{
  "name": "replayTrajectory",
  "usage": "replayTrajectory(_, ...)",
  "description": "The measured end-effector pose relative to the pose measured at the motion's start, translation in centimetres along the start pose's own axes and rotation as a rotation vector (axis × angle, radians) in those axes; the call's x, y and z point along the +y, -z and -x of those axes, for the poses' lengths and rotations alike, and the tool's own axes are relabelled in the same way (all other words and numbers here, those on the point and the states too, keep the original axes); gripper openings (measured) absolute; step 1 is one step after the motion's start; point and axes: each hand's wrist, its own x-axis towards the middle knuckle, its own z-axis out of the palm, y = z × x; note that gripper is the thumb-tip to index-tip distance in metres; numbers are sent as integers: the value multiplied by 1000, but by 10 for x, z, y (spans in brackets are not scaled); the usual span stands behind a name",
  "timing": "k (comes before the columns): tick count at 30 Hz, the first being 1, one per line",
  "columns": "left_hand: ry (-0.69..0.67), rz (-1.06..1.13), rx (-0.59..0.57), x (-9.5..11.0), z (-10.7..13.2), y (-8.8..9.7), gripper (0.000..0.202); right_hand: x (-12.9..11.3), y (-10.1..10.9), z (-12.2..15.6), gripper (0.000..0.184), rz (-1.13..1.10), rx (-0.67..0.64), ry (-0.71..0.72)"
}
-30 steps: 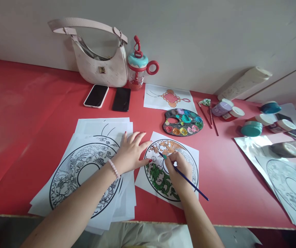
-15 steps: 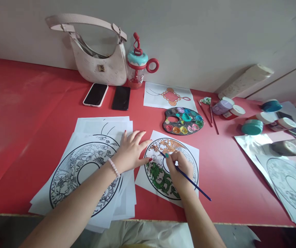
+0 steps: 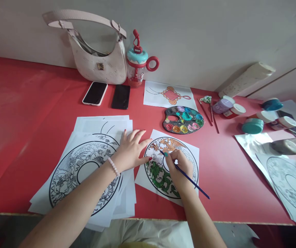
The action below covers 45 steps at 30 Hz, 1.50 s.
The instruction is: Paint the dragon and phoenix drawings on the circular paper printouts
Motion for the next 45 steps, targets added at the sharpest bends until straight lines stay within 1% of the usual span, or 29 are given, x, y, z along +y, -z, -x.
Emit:
replayTrajectory(3, -3, 2, 3, 0, 0, 0, 68, 1, 0, 0, 31, -9, 21, -3)
replayTrajectory(7, 0, -15, 6, 0, 0, 0, 66, -1, 0, -1, 29, -4, 9, -23)
replayTrajectory(9, -1, -21, 5, 0, 0, 1, 66, -2, 1, -1, 30, -11, -2, -14)
replayTrajectory(14, -4, -19, 6, 0, 0, 0, 69, -3, 0, -1, 32, -34, 26, 7)
replayTrajectory(20, -2, -32, 9, -1, 0, -1, 66, -3, 1, -1, 29, -1, 4, -10)
replayTrajectory(24, 1, -27, 10, 0, 0, 0, 66, -2, 0, 0, 31, -11, 51, -3)
replayTrajectory(30, -1, -24, 13, 0, 0, -2, 65, -2, 2, 1, 32, 11, 103, -74)
replayTrajectory(35, 8, -18, 27, -1, 0, -2, 63, -1, 3, 1, 35, -7, 140, -74)
replayTrajectory(45, 4, -26, -2, 0, 0, -1, 65, -2, 4, 0, 33, 15, 119, -55)
